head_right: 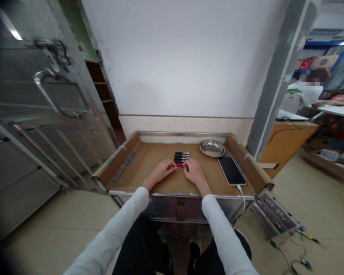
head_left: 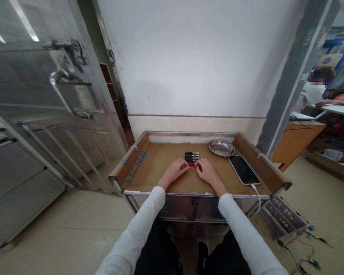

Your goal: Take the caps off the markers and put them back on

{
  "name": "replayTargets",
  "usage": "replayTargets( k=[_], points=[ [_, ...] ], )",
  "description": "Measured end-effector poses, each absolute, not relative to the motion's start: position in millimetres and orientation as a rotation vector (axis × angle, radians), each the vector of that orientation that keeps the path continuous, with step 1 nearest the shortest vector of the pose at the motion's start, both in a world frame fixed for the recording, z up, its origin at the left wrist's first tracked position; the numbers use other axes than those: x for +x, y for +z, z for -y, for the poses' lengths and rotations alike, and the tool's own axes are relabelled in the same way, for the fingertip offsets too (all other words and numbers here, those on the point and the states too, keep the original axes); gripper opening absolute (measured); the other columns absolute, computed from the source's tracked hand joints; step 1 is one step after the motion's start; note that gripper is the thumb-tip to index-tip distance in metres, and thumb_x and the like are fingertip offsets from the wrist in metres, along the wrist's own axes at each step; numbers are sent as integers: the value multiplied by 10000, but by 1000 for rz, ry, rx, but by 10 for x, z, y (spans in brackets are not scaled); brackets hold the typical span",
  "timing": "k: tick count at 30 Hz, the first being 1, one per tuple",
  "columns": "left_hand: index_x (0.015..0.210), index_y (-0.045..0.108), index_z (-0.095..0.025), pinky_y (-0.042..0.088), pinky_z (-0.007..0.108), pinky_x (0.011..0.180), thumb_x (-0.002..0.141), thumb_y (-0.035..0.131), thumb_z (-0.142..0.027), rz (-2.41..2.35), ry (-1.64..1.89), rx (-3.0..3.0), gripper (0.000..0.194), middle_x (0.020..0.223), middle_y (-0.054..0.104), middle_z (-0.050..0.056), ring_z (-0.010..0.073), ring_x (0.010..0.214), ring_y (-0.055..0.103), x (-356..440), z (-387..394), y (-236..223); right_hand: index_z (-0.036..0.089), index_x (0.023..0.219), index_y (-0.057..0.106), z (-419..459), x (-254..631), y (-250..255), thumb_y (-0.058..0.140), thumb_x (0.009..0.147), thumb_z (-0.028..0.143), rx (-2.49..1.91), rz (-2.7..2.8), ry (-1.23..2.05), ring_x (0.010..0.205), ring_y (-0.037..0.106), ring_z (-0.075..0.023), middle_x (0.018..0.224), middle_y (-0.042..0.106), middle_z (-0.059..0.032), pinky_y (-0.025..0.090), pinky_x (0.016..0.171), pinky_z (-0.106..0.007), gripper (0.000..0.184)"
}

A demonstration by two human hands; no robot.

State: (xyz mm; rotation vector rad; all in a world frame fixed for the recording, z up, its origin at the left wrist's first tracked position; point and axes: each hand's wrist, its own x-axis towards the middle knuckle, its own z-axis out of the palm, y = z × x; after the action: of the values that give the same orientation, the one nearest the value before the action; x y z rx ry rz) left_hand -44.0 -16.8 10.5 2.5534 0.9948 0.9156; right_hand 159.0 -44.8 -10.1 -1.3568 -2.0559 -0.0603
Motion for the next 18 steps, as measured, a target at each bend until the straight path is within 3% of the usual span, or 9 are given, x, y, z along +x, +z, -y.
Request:
replayTargets(
  k=[7, 11, 18],
  points=[
    [914, 558, -189, 481, 274, 763, 912, 504, -296, -1189, 1559, 2212, 120, 884, 608, 28, 139, 804, 586, -32, -179, 117, 197, 843, 575, 467, 1592, -82, 528, 824, 215, -1440, 2055, -142, 851, 509, -207, 864, 592, -57, 396, 784, -317, 54],
    [915, 557, -193, 489, 284, 789, 917, 495, -294, -1128, 1556, 2331, 118, 876, 615, 31, 150, 835, 596, 22, -166, 56, 207, 851, 578, 433, 1585, -61, 497, 861, 229, -1430, 2033, -178, 851, 515, -210, 875, 597, -57, 402, 788, -323, 84],
    [1099, 570, -218, 477, 319, 900, 954, 407, -278, -1101, 1454, 2429, 226, 1031, 648, 48, 166, 979, 604, -16, -99, 65, 188, 974, 550, 235, 1576, 43, 351, 951, 269, -1427, 1750, -178, 915, 536, -220, 959, 614, -92, 415, 836, -340, 216]
  ],
)
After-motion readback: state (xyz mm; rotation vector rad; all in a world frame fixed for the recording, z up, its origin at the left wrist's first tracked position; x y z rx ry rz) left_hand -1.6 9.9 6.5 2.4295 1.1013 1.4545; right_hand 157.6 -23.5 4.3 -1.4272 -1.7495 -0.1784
